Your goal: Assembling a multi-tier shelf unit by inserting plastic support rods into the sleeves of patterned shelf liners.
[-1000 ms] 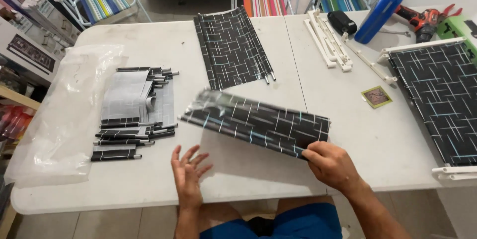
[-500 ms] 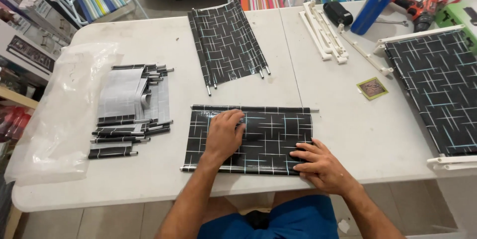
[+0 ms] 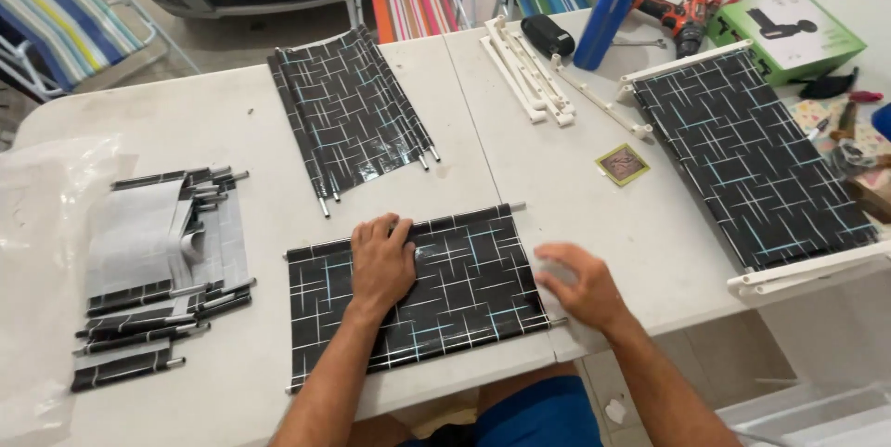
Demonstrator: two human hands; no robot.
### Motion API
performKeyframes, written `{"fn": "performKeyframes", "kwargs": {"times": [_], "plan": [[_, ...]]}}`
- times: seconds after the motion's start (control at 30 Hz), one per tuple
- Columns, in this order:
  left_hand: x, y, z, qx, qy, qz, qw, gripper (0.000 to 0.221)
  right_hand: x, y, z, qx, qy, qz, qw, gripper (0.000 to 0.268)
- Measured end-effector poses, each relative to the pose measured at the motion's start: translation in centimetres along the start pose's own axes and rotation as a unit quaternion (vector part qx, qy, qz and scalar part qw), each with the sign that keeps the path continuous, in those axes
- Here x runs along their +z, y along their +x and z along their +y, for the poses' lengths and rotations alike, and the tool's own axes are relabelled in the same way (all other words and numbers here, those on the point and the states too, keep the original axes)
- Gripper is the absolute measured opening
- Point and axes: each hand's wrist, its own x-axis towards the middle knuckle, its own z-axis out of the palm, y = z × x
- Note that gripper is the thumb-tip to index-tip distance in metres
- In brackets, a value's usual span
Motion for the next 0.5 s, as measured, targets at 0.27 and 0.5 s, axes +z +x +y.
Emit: {"fn": "performKeyframes", "kwargs": {"times": [0.27, 0.5], "plan": [[0.7, 0.1, -0.3, -0.009, 0.001, 0.006, 1.0, 0.04, -6.3, 17.2, 12.1, 0.098, -0.275, 0.108, 0.95, 0.041], [0.0, 0.5, 0.1, -0.034, -0.006, -0.021, 0.999, 0.037, -7.3, 24.9, 17.5, 0.284, -0.461, -0.057, 0.839, 0.028]]}}
